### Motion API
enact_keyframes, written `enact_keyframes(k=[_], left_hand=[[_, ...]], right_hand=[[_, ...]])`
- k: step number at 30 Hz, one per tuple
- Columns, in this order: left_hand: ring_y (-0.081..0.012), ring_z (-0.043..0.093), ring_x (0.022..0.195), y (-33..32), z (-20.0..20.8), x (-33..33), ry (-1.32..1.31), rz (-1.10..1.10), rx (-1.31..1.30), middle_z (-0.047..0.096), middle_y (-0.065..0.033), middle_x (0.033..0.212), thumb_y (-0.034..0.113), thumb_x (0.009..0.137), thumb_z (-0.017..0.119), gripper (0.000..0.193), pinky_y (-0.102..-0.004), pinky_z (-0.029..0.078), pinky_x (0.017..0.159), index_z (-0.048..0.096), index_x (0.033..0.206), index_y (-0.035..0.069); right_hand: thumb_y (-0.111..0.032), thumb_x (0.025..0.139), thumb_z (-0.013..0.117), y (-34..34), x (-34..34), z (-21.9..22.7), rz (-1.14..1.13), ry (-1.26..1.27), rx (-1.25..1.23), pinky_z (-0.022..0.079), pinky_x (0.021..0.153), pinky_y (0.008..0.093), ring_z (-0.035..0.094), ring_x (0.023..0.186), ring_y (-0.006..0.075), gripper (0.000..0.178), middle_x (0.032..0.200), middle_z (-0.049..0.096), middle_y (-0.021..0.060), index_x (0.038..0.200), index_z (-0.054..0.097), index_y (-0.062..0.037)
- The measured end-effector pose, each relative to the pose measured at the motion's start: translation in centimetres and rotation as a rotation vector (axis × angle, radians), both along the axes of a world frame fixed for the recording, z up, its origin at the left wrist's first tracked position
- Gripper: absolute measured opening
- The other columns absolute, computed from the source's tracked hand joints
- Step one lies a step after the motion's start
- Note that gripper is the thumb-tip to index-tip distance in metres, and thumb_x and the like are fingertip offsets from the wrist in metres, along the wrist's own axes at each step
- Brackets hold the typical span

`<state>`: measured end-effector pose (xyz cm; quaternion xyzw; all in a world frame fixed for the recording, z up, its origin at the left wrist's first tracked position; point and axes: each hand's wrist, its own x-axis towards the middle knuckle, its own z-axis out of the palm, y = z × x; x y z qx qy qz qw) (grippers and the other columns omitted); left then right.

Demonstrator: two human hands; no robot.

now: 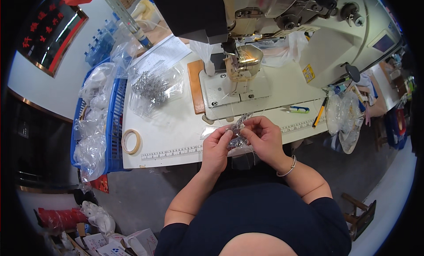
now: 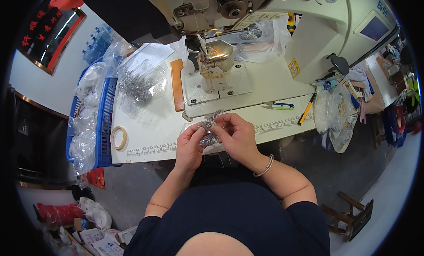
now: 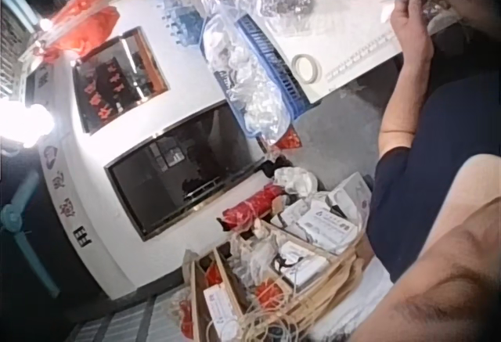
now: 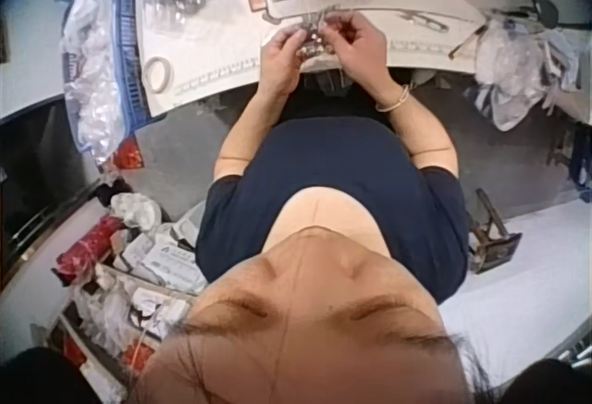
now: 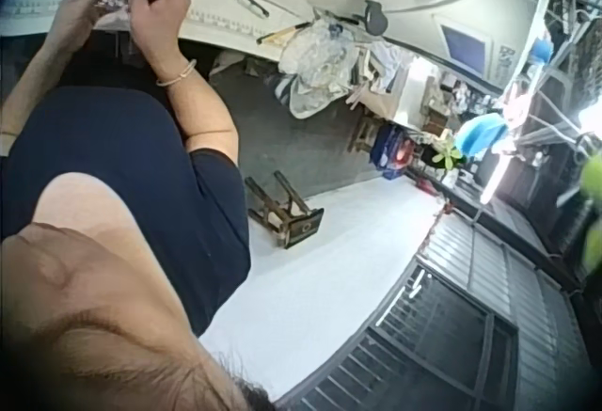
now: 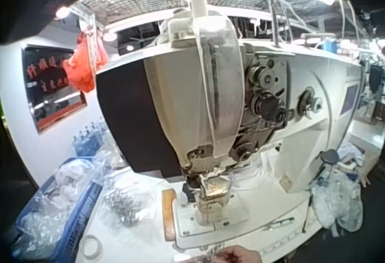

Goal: The person sits at a sewing machine in a workshop and sews small, silver, star-shaped decorations onto clear plastic sheets. They handle the items one at a time, positioning them under the needle, stitching them, and then moving the finished pieces aside.

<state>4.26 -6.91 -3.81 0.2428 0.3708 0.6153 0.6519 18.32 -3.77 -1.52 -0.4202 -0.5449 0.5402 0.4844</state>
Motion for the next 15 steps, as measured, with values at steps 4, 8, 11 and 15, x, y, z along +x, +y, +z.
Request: enact_keyframes(k=[4, 8, 11, 15], left_hand=[[-0.0140, 0.060, 0.088, 0.1, 0.3, 0.1, -0.022, 0.002, 0.004, 0.062, -0.0089, 0.096, 0.007, 0.090, 0.051, 0.019, -0.0279, 0.050, 0.078, 0.055, 0.105, -0.003], [-0.0141, 0.060, 0.088, 0.1, -0.3, 0.2, -0.014, 0.017, 0.005, 0.062, -0.0091, 0.096, 0.007, 0.090, 0.051, 0.018, -0.0279, 0.049, 0.078, 0.055, 0.104, -0.003], [-0.0143, 0.060, 0.088, 0.2, -0.7, 0.1, -0.016, 0.011, 0.001, 0.062, -0.0092, 0.096, 0.007, 0.090, 0.051, 0.018, -0.0280, 0.049, 0.078, 0.056, 0.104, -0.003], [-0.0150, 0.060, 0.089, 0.2, -0.3, 0.4, -0.027, 0.019, 0.009, 0.062, -0.0098, 0.097, 0.007, 0.090, 0.051, 0.018, -0.0285, 0.049, 0.079, 0.055, 0.104, -0.003]], right_hand=[[-0.001, 0.078, 0.065, 0.1, 0.0, 0.0, -0.008, -0.040, 0.045, 0.047, 0.056, 0.0199, 0.056, 0.061, 0.0056, 0.015, 0.070, 0.062, 0.0033, 0.091, 0.059, 0.0011], [-0.001, 0.078, 0.066, 0.2, 0.1, 0.0, -0.010, -0.062, 0.085, 0.047, 0.057, 0.0201, 0.056, 0.061, 0.0058, 0.015, 0.070, 0.061, 0.0032, 0.091, 0.059, 0.0010], [-0.002, 0.078, 0.066, 0.2, 0.2, 0.1, -0.005, -0.070, 0.084, 0.047, 0.057, 0.0199, 0.056, 0.061, 0.0056, 0.014, 0.070, 0.061, 0.0030, 0.090, 0.059, 0.0010], [-0.002, 0.078, 0.066, 0.2, 0.4, 0.1, 0.001, -0.098, 0.083, 0.047, 0.056, 0.0197, 0.056, 0.061, 0.0053, 0.014, 0.070, 0.061, 0.0027, 0.090, 0.059, 0.0011]])
